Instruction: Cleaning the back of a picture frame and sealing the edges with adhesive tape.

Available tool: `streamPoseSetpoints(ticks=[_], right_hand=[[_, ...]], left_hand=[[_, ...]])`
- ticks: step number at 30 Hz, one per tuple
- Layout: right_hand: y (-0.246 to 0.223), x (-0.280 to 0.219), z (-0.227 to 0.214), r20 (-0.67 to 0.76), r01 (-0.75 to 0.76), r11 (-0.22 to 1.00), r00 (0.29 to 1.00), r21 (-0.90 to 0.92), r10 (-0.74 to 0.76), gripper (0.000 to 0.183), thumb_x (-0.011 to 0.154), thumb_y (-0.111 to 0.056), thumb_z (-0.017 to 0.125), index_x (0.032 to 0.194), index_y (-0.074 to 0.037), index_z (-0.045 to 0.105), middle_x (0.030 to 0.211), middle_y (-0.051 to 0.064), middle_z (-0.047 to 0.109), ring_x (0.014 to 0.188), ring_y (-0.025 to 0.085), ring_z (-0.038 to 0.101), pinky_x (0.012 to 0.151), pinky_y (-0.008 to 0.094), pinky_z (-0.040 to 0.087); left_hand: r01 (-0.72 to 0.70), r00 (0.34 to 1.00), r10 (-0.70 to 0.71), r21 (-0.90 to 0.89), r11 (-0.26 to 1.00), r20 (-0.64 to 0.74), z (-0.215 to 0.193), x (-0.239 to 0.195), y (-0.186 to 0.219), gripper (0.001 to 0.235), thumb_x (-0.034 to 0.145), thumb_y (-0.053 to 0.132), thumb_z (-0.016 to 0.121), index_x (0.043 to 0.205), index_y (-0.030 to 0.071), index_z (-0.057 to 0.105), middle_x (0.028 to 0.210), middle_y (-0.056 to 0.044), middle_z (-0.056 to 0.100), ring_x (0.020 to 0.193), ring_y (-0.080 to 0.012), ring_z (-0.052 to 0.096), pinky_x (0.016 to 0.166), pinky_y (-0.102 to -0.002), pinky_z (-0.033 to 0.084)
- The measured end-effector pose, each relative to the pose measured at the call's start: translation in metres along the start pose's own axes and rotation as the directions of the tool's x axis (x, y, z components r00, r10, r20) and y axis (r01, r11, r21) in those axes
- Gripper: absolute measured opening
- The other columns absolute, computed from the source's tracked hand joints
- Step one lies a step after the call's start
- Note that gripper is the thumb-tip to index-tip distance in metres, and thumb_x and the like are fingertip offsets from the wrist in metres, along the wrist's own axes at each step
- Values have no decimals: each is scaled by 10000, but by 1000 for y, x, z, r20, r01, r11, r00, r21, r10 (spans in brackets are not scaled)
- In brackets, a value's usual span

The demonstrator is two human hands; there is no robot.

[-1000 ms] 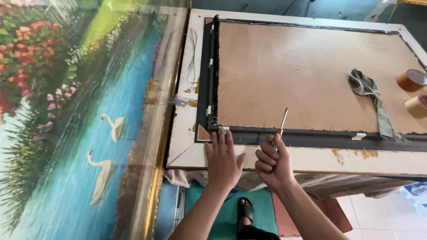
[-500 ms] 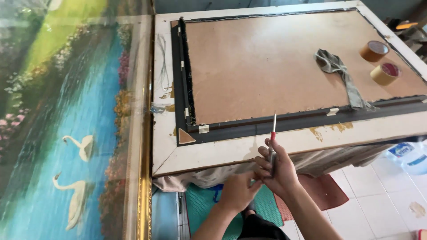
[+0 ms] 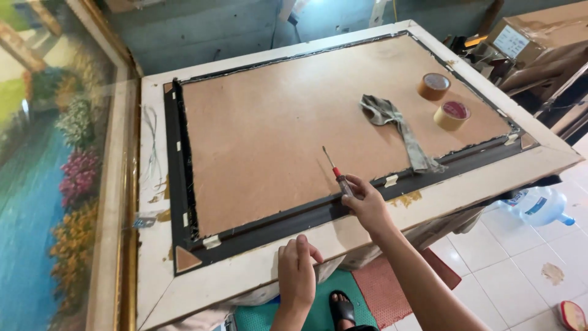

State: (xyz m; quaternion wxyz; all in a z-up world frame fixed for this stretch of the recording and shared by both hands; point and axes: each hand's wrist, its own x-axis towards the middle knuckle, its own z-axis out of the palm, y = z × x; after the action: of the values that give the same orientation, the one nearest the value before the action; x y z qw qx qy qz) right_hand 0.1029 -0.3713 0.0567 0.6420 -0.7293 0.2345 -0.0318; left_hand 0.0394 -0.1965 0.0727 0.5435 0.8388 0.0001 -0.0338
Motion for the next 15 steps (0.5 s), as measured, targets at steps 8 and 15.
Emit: streamPoseSetpoints(ticks=[8,15], right_hand=[[-13,97,-40,122,372,721,919,-585,-375,344,793,-84,445,1115,-161,539,1073,128,513,954,314,526,765,401,431],[-46,140,-81,-37,358,604,840,-712,-542,268,808,-295,576,1039,-161,602,1091,76,581,921,263,539,721,407,456]], left_hand=[[202,978,-199,-43,979,55,64,54,30,590,854,435,224,551,128,626,619,-5,632,648,-158,578,659,-291,408],[593,805,-593,2,805,-30,92,79,51,681,851,508,194,586,102,673,623,-26,627,695,-144,564,669,-247,389]])
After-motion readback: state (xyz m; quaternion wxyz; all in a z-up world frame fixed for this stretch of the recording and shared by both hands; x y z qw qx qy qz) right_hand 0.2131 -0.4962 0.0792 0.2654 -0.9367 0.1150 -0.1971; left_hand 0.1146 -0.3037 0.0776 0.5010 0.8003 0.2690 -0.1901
